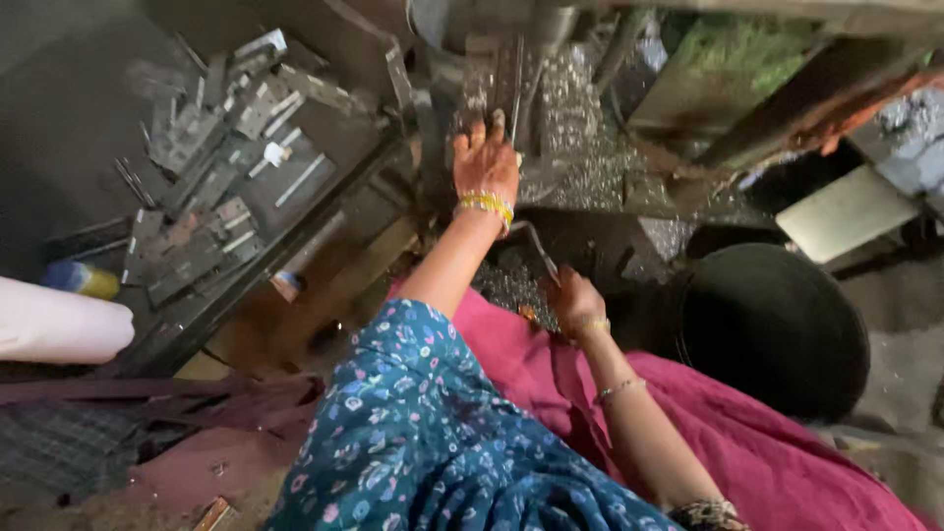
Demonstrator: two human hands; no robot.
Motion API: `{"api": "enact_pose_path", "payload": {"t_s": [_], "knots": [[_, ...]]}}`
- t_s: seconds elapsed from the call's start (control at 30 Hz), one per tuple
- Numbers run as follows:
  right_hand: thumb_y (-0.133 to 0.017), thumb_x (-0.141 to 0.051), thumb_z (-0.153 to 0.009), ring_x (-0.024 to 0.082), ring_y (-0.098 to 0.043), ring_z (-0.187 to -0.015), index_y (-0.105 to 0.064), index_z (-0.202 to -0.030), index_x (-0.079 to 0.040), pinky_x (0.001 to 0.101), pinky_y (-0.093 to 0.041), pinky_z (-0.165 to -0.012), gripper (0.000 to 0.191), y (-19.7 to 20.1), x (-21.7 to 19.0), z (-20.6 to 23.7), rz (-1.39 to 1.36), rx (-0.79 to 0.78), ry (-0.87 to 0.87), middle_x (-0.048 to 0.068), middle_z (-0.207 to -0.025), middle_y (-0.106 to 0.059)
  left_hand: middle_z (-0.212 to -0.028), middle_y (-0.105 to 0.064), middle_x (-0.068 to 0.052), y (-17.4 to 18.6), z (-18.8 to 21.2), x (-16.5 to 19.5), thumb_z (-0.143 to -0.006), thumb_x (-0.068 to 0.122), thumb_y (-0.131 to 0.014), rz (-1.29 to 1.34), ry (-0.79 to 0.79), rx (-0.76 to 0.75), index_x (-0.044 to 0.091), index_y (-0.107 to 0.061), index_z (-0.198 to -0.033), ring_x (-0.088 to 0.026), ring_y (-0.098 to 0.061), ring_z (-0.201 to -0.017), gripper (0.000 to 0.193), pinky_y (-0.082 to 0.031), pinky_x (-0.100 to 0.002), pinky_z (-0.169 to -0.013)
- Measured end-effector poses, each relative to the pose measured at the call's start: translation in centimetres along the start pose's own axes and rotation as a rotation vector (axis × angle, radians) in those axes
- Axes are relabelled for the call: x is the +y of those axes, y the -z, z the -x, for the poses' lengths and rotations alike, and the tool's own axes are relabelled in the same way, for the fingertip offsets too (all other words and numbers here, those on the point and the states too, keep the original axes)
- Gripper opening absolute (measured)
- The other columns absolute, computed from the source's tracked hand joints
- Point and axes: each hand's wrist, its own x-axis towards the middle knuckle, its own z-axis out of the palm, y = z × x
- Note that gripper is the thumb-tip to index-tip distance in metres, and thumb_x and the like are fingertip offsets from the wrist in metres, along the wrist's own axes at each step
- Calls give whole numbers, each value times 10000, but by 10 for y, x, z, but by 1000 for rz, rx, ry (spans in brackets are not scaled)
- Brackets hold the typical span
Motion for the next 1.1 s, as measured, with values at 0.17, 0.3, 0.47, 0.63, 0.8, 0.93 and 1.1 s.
{"api": "enact_pose_path", "payload": {"t_s": [0.17,0.3,0.47,0.63,0.8,0.93,1.1], "knots": [[-580,-457,-984,423,-718,-990,-693,-1016,-53,542,-566,-846,421,26,-1,-19,197,-26,1,239,-1003,-739,-1506,-551,-46,3,-11,2,-978,208,-545,-33,33,48,103,-785,-1135,-287,-424,-1452,305,-340,-491,-1129],[-622,-544,-954,447,-694,-974,-676,-1012,-19,556,-562,-807,531,18,-3,-15,103,-70,-3,270,-990,-711,-1509,-551,-57,5,-14,7,-962,201,-546,-57,65,177,78,-789,-1125,-283,-447,-1413,317,-334,-502,-1138],[-578,-552,-967,428,-719,-965,-710,-997,-49,539,-582,-808,522,13,-8,-6,141,-11,-61,249,-965,-731,-1557,-498,-40,7,-10,5,-939,194,-536,44,50,73,81,-800,-1013,-298,-430,-1404,296,-305,-531,-1126],[-547,-580,-981,418,-722,-970,-727,-961,-48,539,-577,-825,562,33,-19,-8,229,77,6,234,-987,-734,-1517,-514,-42,10,-11,7,-952,189,-531,-1,54,117,101,-780,-1122,-305,-424,-1427,314,-272,-580,-1180],[-544,-591,-942,432,-710,-982,-688,-1075,-84,537,-568,-840,543,32,-24,6,99,12,-101,240,-1004,-736,-1515,-535,-41,8,-6,8,-951,208,-533,3,30,213,84,-771,-1162,-315,-452,-1396,341,-281,-579,-1159],[-534,-609,-976,415,-708,-1020,-710,-1037,-76,543,-562,-844,565,25,-16,4,114,1,-42,218,-1035,-744,-1533,-531,-57,8,-3,7,-959,187,-515,-24,-11,175,103,-765,-1182,-318,-461,-1367,345,-262,-598,-1154],[-542,-568,-1000,391,-732,-1016,-728,-1020,-89,516,-583,-864,514,12,-1,-16,252,61,6,207,-1059,-752,-1495,-550,-48,9,-7,6,-978,207,-501,-165,14,60,135,-757,-1203,-309,-429,-1437,349,-241,-584,-1197]]}}
